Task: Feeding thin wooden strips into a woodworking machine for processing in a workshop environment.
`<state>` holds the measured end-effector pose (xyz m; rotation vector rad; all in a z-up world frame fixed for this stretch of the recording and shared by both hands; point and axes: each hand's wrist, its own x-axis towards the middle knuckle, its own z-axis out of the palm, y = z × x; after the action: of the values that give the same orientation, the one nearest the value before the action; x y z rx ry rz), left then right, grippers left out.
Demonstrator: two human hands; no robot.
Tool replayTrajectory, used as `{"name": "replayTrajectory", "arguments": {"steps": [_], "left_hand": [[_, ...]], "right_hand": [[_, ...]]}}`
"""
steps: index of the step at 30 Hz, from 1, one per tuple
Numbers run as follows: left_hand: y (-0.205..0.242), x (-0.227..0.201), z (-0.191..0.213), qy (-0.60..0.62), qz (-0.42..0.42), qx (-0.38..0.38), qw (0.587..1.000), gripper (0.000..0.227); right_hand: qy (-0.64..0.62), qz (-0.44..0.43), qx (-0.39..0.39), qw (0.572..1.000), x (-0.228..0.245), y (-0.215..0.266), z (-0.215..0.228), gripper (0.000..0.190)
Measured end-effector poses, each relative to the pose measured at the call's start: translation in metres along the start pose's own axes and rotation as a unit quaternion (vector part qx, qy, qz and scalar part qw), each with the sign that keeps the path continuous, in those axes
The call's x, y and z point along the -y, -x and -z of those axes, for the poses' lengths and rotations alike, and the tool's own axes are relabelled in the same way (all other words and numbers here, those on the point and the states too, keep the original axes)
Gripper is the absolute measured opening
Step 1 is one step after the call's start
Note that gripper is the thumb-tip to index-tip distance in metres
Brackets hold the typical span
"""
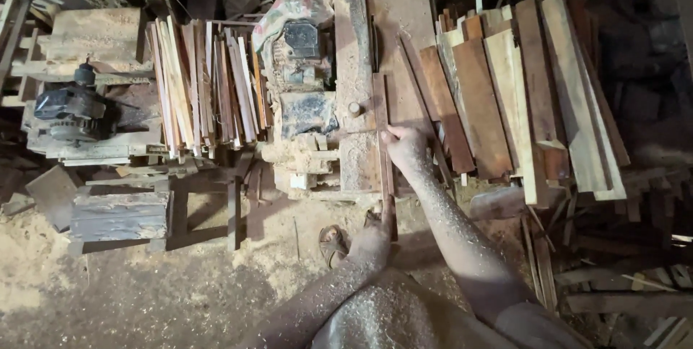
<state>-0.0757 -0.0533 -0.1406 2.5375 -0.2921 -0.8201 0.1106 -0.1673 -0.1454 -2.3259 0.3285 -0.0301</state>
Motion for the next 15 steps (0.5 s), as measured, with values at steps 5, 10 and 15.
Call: {"name": "replayTrajectory", "arguments": {"steps": [5,10,15], "left_hand": [[-0.087,0.055,-0.121,-0.018,0.001,-0.039,0.999,0.085],[-0.028,0.007,-0.002,-0.001,0.000,0.039,0.999,0.117],[-0.086,0.047,-0.072,-0.123,-0.008,-0.065,0.990,0.119]], "right_hand": [[0.007,-0.009,-0.006,1.000,0.010,-0.006,0.002,0.030],[0.024,0.013,-0.017,0.999,-0.013,-0.028,-0.019,0.030],[0.031,-0.002,-0.001,1.000,-0.016,-0.044,-0.022,0.029]]}}
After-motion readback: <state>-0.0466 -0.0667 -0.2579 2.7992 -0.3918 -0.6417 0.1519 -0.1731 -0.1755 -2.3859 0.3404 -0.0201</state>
